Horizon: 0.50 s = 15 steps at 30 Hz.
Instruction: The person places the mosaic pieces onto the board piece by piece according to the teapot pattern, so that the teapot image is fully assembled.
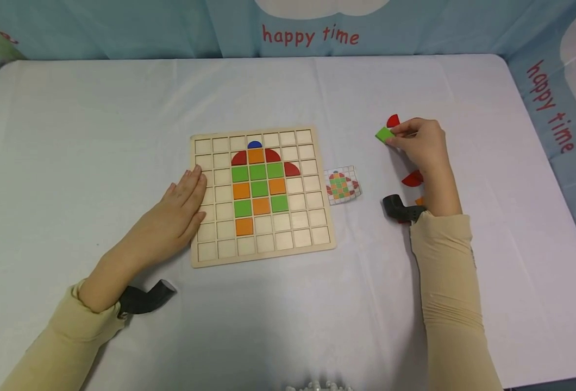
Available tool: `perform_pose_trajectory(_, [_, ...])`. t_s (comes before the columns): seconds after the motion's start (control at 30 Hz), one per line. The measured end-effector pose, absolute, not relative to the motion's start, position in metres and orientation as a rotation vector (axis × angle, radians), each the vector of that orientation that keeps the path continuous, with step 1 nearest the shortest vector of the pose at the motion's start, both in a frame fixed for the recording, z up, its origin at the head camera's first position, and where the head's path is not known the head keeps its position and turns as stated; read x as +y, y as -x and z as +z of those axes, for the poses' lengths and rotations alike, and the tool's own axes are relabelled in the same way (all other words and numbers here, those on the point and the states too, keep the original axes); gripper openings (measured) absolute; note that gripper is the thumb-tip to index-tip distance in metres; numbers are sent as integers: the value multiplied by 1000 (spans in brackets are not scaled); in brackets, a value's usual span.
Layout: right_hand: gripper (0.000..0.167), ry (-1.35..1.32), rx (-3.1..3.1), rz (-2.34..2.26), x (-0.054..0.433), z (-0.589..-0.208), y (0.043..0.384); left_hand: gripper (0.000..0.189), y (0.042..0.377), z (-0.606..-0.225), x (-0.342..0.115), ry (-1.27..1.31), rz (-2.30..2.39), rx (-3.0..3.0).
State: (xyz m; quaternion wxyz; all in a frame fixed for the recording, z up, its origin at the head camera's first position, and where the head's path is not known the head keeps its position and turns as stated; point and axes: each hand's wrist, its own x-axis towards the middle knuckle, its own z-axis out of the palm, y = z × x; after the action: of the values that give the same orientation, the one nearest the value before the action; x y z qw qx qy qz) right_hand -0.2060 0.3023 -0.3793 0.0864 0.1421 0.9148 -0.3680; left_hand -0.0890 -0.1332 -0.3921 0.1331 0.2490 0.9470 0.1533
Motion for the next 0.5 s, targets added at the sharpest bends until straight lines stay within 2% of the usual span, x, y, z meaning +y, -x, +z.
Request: perform_pose_trajectory(0.5, [25,-414,2684,-1163,302,-380,204,60,90,-392,-133,-725,437,2743])
